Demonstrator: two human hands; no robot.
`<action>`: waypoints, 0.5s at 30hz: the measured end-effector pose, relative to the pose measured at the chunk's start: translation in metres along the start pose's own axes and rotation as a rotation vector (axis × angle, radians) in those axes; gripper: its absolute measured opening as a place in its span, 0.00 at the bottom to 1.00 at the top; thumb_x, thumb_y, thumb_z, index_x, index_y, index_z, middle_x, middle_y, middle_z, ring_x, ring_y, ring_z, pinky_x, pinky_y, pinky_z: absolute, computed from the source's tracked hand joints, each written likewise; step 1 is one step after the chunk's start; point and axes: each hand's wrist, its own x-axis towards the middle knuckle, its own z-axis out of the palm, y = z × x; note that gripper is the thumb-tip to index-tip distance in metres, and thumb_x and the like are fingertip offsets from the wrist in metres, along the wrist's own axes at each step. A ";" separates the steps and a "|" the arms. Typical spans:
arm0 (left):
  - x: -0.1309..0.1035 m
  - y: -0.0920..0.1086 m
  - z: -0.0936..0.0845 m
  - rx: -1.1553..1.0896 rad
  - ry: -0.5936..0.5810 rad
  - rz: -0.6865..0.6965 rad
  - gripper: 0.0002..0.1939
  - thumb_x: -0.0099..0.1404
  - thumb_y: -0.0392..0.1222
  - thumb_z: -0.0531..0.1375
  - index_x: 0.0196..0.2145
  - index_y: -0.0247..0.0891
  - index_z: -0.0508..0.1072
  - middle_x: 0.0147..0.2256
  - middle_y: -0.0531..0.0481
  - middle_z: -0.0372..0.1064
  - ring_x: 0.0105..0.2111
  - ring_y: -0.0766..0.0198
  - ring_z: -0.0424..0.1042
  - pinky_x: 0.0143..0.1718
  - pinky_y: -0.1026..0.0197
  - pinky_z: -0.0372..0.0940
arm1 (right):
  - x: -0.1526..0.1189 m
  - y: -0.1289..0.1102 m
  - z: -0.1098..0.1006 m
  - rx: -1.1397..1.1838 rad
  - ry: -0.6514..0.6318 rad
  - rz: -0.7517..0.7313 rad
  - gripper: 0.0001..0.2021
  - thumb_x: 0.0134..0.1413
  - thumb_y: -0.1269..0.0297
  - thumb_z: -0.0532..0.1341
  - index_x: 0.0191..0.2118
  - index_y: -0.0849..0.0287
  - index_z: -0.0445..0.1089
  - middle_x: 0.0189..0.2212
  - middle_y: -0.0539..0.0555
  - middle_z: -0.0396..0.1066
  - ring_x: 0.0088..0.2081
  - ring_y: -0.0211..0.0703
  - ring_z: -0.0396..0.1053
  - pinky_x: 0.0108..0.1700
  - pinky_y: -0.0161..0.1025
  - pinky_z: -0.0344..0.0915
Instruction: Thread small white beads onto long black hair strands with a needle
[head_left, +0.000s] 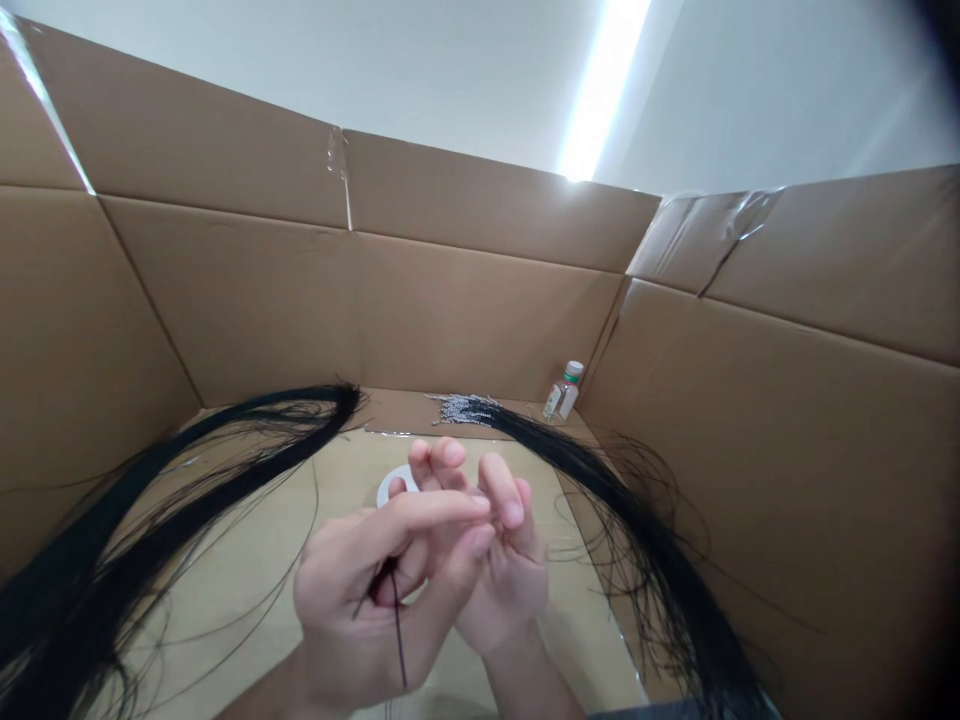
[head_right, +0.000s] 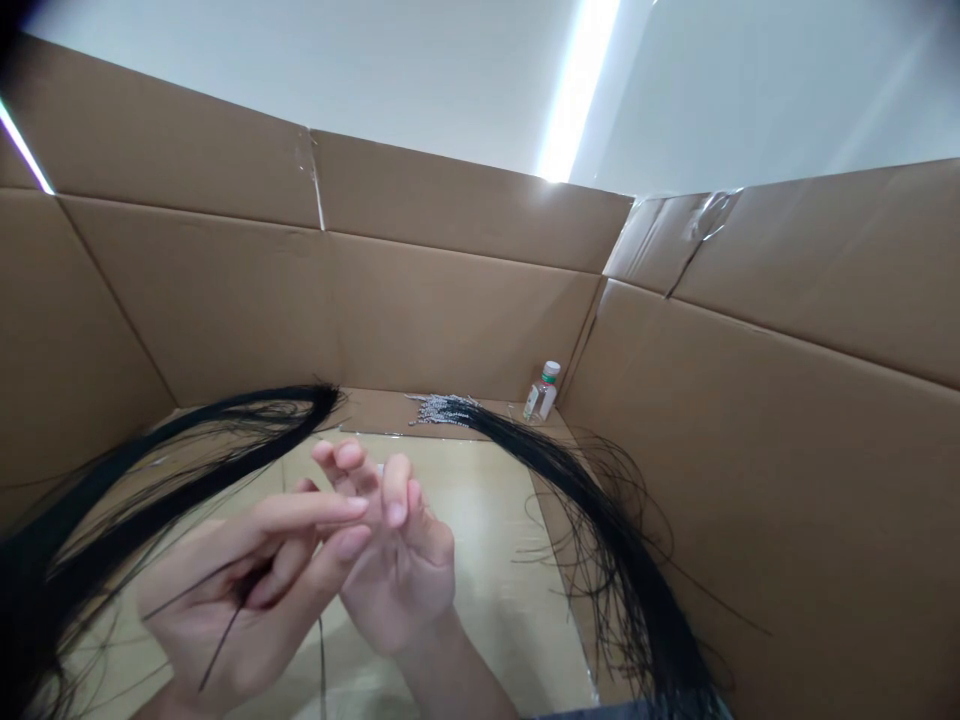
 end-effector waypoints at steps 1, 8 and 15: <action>0.000 0.000 0.000 0.022 -0.003 0.022 0.15 0.63 0.28 0.66 0.45 0.43 0.77 0.20 0.63 0.44 0.16 0.73 0.46 0.18 0.67 0.52 | 0.000 0.001 0.000 -0.004 0.004 0.000 0.13 0.66 0.54 0.64 0.29 0.49 0.71 0.50 0.44 0.74 0.63 0.38 0.65 0.68 0.43 0.58; 0.009 0.000 0.000 -0.078 -0.053 -0.204 0.10 0.61 0.33 0.69 0.37 0.47 0.76 0.18 0.63 0.44 0.16 0.72 0.47 0.17 0.68 0.51 | -0.002 0.000 -0.002 -0.043 0.030 0.023 0.16 0.65 0.54 0.65 0.27 0.51 0.66 0.49 0.45 0.74 0.63 0.38 0.65 0.66 0.43 0.61; 0.015 0.003 -0.004 -0.262 -0.017 -0.501 0.06 0.61 0.38 0.70 0.27 0.42 0.79 0.17 0.62 0.42 0.18 0.70 0.44 0.26 0.63 0.60 | -0.005 -0.004 -0.003 -0.400 0.127 -0.019 0.25 0.58 0.45 0.67 0.21 0.52 0.57 0.50 0.50 0.74 0.64 0.51 0.63 0.67 0.57 0.61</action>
